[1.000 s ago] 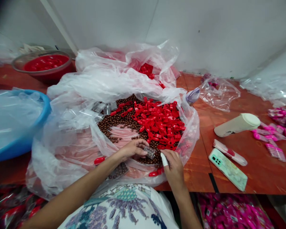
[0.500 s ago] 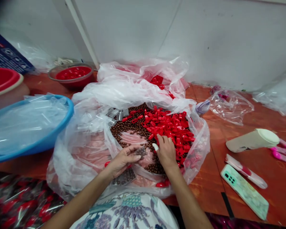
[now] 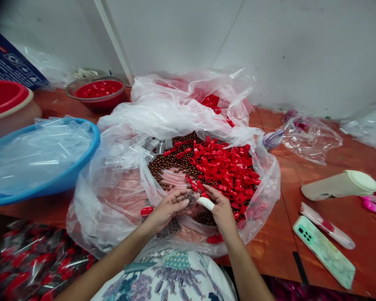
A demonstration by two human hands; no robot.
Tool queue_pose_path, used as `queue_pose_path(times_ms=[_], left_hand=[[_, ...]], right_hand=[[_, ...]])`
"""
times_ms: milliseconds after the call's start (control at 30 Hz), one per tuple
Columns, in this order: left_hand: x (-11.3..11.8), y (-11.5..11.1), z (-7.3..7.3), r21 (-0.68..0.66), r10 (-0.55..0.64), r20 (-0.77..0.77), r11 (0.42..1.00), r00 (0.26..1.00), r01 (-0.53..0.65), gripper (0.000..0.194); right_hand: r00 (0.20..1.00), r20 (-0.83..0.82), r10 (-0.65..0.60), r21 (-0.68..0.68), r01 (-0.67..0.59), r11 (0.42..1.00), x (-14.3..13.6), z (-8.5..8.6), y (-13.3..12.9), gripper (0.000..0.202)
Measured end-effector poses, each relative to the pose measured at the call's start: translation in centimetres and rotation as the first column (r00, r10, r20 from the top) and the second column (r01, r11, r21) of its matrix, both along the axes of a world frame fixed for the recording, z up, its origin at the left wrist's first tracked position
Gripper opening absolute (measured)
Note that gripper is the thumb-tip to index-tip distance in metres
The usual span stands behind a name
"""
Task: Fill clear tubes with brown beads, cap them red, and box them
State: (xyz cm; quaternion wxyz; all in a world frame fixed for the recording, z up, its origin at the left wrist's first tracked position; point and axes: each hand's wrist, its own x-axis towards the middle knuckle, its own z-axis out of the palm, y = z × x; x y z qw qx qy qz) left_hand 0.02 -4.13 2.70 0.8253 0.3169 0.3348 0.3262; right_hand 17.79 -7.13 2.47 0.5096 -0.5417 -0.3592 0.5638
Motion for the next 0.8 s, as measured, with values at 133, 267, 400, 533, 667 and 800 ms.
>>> queue_pose_path(times_ms=[133, 267, 400, 533, 667, 800], left_hand=[[-0.1, -0.3, -0.4, 0.066, -0.021, -0.066, 0.997, 0.998, 0.026, 0.046], [0.0, -0.6, -0.5, 0.080, -0.033, -0.109, 0.996, 0.994, 0.042, 0.044], [0.5, -0.8, -0.6, 0.079, -0.036, -0.111, 0.996, 0.993, 0.045, 0.043], [1.0, -1.1, -0.7, 0.092, -0.010, -0.053, 0.996, 0.999, 0.015, 0.035], [0.9, -1.4, -0.8, 0.036, 0.045, -0.056, 0.998, 0.997, -0.043, 0.034], [0.9, -1.5, -0.7, -0.019, 0.046, 0.014, 0.999, 0.999, -0.046, 0.036]], right_hand=[[0.998, 0.064, 0.025, -0.012, -0.024, 1.000, -0.1, 0.4, -0.5, 0.044], [0.982, 0.181, 0.061, 0.028, -0.067, 0.997, -0.2, 0.5, -0.8, 0.041], [0.944, 0.323, 0.063, 0.095, -0.099, 0.991, -0.8, 0.2, -1.2, 0.038], [0.870, 0.489, 0.063, 0.207, -0.187, 0.960, -1.5, 0.1, -1.6, 0.036], [0.697, 0.712, 0.090, 0.262, -0.383, 0.886, -1.4, -0.4, -1.9, 0.063], [0.541, 0.841, 0.003, 0.290, -0.456, 0.842, -1.3, -1.6, -2.0, 0.081]])
